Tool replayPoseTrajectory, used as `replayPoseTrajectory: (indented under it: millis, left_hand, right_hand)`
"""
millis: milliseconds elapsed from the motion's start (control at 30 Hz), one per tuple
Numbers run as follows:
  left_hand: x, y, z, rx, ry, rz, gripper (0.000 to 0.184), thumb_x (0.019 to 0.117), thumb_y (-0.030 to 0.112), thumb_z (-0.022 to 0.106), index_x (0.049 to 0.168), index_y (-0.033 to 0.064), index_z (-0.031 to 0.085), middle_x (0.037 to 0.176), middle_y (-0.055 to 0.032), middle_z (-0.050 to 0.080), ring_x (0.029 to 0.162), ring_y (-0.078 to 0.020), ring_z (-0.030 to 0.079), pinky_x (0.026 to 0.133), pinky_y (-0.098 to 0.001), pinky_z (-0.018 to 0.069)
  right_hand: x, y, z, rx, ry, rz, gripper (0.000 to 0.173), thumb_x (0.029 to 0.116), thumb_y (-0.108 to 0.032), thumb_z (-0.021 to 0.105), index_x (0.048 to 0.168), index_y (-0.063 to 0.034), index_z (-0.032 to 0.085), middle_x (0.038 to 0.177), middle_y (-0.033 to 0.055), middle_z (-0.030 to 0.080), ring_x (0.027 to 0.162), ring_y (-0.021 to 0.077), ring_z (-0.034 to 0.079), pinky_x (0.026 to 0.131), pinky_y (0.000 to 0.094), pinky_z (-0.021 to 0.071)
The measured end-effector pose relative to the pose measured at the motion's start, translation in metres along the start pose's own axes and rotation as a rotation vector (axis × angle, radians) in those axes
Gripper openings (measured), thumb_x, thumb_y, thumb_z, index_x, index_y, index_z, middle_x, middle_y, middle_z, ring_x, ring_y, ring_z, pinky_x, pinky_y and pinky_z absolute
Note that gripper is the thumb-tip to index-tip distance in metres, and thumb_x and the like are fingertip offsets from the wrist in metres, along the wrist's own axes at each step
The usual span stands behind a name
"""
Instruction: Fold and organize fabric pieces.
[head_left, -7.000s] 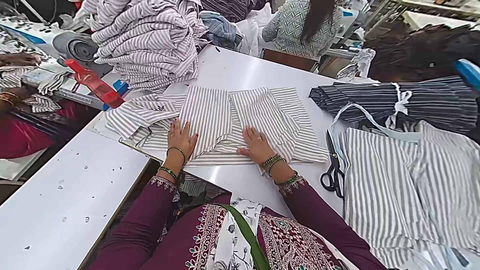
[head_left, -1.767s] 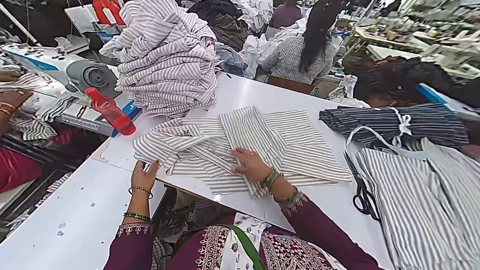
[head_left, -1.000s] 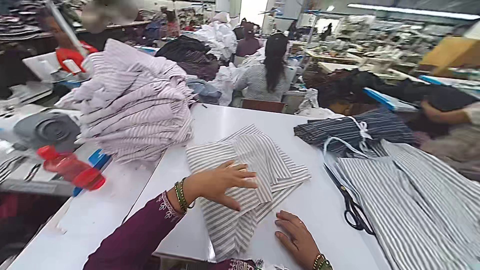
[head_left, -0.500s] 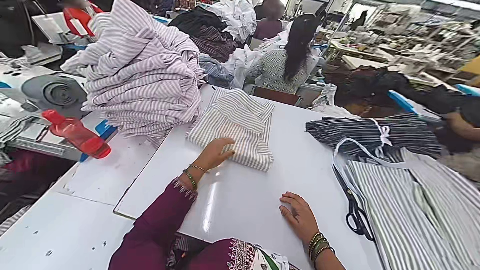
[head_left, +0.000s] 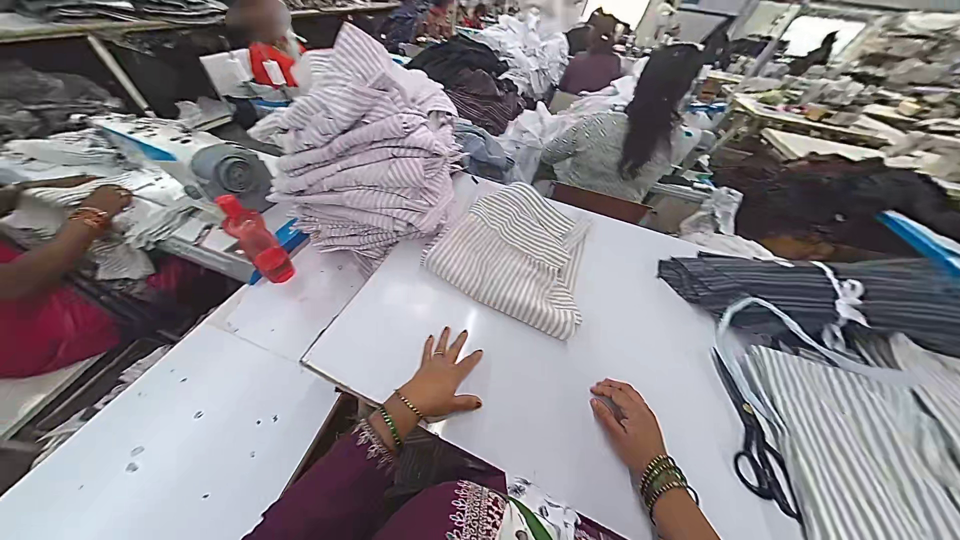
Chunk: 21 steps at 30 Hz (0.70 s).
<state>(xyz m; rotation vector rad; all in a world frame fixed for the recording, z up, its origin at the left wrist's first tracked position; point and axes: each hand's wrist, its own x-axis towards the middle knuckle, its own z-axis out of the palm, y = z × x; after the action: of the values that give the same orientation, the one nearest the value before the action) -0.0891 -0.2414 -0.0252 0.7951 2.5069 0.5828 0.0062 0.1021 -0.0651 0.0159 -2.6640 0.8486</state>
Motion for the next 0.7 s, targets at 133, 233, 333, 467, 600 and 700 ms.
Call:
replayPoseTrajectory:
  millis: [133,233,333,467,600,700]
  left_hand:
    - [0.003,0.005,0.002,0.028,-0.027,-0.011,0.087,0.0938,0.055,0.066,0.163,0.0184,0.029,0.172,-0.0200,0.001,0.156,-0.0496,-0.007,0.117,-0.0750,-0.0053]
    - [0.004,0.004,0.006,0.048,-0.021,0.008,0.088,0.0950,0.058,0.062,0.164,0.0174,0.026,0.172,-0.0209,-0.001,0.156,-0.0492,-0.008,0.117,-0.0741,-0.0053]
    - [0.004,0.001,0.009,0.060,-0.003,0.023,0.088,0.0954,0.059,0.061,0.164,0.0168,0.025,0.172,-0.0218,0.000,0.156,-0.0490,-0.007,0.118,-0.0739,-0.0046]
    - [0.004,0.003,0.008,0.076,-0.008,0.014,0.087,0.0960,0.060,0.060,0.164,0.0171,0.026,0.172,-0.0208,0.001,0.156,-0.0483,-0.006,0.118,-0.0738,-0.0039]
    - [0.003,0.003,0.008,0.079,0.001,0.026,0.084,0.0963,0.061,0.058,0.162,0.0169,0.031,0.172,-0.0176,0.007,0.158,-0.0448,-0.003,0.120,-0.0708,-0.0035]
    - [-0.003,0.001,0.008,-0.079,0.104,0.202,0.078,0.0959,0.043,0.069,0.159,0.0111,0.037,0.170,-0.0174,0.018,0.157,-0.0385,0.017,0.125,-0.0618,0.0102]
  right_hand:
    - [-0.004,0.007,0.001,0.015,0.014,-0.035,0.037,0.0899,-0.021,0.056,0.101,0.0088,0.075,0.117,0.0300,0.069,0.115,0.0506,0.063,0.100,0.0645,0.0458]
    - [-0.006,0.008,-0.001,0.040,0.007,-0.020,0.033,0.0891,-0.016,0.058,0.101,0.0108,0.074,0.118,0.0326,0.068,0.118,0.0519,0.062,0.103,0.0624,0.0455]
    - [-0.006,0.004,-0.004,0.046,-0.015,0.003,0.030,0.0896,-0.011,0.058,0.103,0.0117,0.073,0.120,0.0341,0.066,0.120,0.0517,0.061,0.105,0.0605,0.0448]
    - [-0.005,-0.001,-0.008,0.074,-0.037,0.029,0.026,0.0912,-0.005,0.060,0.105,0.0136,0.071,0.121,0.0354,0.065,0.121,0.0506,0.060,0.107,0.0574,0.0448]
    - [-0.004,-0.004,-0.009,0.079,-0.041,0.052,0.024,0.0920,-0.002,0.061,0.105,0.0158,0.070,0.120,0.0371,0.065,0.121,0.0500,0.060,0.108,0.0545,0.0454]
    - [-0.002,-0.009,-0.008,0.029,-0.047,0.068,0.023,0.0930,-0.001,0.060,0.106,0.0156,0.070,0.121,0.0373,0.064,0.121,0.0508,0.060,0.108,0.0556,0.0448]
